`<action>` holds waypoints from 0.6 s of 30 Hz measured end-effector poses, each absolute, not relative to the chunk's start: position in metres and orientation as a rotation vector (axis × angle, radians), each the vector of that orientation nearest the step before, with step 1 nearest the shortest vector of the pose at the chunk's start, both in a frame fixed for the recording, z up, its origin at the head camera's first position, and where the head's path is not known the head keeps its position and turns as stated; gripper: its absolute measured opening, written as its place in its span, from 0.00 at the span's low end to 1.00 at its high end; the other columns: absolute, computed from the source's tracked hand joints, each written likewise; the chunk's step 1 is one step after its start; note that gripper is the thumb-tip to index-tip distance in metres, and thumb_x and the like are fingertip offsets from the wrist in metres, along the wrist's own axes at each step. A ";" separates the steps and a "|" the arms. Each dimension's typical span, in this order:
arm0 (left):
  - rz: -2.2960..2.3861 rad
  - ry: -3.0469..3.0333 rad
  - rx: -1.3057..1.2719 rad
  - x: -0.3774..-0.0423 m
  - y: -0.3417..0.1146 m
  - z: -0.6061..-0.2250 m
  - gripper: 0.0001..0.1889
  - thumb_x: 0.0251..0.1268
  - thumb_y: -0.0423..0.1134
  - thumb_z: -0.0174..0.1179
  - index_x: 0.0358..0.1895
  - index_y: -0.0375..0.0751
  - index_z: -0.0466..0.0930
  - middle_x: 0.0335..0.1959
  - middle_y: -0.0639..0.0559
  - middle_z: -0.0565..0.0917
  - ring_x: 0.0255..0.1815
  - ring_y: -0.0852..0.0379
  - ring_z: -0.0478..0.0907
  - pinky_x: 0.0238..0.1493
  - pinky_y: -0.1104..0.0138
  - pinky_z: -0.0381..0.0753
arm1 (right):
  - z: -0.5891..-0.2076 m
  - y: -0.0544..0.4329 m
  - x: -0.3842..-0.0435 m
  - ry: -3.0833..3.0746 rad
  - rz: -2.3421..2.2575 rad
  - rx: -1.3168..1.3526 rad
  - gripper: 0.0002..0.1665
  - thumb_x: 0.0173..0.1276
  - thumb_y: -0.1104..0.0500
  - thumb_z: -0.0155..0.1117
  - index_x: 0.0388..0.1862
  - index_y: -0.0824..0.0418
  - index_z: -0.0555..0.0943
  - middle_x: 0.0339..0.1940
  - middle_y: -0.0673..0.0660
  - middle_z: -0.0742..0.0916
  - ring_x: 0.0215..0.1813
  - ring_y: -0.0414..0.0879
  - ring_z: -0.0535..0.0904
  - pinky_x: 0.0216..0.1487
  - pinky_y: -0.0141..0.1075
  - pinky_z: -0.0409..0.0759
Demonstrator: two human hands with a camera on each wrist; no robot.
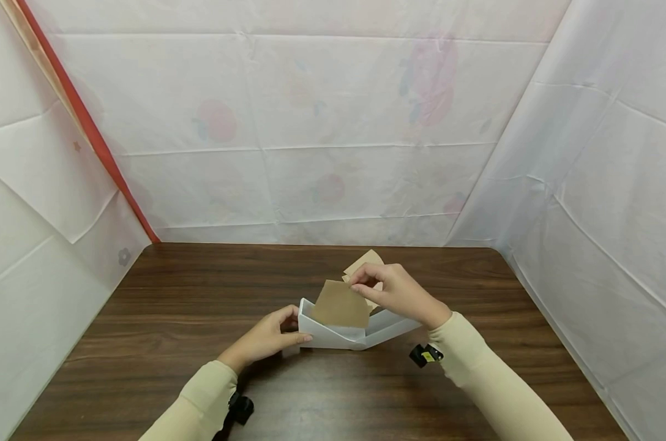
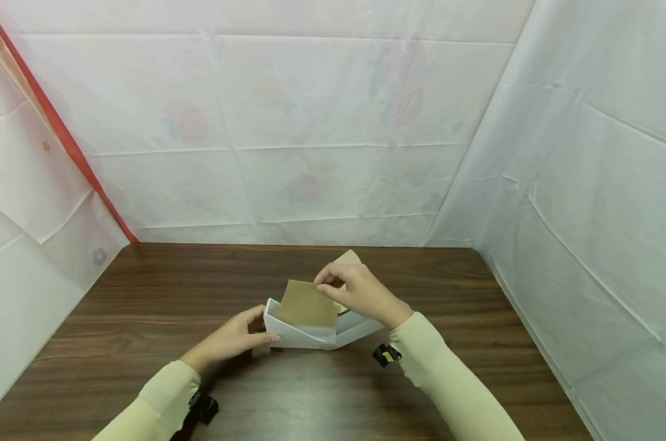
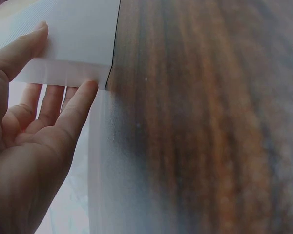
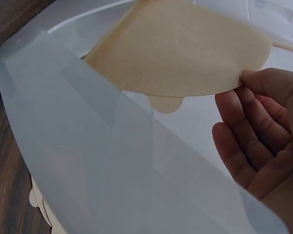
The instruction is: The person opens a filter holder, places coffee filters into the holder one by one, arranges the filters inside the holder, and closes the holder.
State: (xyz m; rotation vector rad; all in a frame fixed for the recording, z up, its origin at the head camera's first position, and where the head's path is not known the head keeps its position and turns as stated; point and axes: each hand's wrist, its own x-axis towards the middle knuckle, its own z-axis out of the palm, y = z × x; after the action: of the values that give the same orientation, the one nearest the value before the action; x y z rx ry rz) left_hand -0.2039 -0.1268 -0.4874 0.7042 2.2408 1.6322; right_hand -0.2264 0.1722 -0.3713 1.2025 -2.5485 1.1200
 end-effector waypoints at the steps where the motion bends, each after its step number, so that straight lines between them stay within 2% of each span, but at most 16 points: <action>1: 1.632 2.242 0.704 -0.204 -0.127 -0.487 0.19 0.64 0.39 0.71 0.53 0.36 0.75 0.48 0.47 0.85 0.51 0.49 0.81 0.46 0.65 0.80 | -0.372 0.171 -0.226 -2.549 1.119 1.212 0.05 0.70 0.63 0.69 0.40 0.53 0.84 0.35 0.42 0.86 0.36 0.36 0.81 0.33 0.33 0.78; 7: 1.632 2.248 0.698 -0.203 -0.126 -0.486 0.19 0.64 0.39 0.70 0.53 0.36 0.76 0.48 0.47 0.85 0.52 0.49 0.81 0.46 0.66 0.80 | -0.378 0.163 -0.227 -2.557 1.104 1.258 0.04 0.71 0.61 0.68 0.41 0.53 0.84 0.37 0.43 0.86 0.36 0.35 0.80 0.35 0.32 0.79; 18: 1.622 2.240 0.698 -0.204 -0.127 -0.487 0.19 0.64 0.39 0.70 0.53 0.36 0.75 0.49 0.46 0.84 0.51 0.49 0.81 0.46 0.65 0.80 | -0.386 0.153 -0.226 -2.578 1.077 1.282 0.03 0.71 0.63 0.68 0.40 0.56 0.84 0.34 0.44 0.86 0.36 0.34 0.80 0.40 0.31 0.80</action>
State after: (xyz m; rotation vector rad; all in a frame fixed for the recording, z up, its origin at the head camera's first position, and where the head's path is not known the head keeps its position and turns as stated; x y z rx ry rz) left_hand -0.2040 -0.1270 -0.4868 0.6978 2.2403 1.6222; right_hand -0.2265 0.1526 -0.3856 1.2821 -2.5780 1.0769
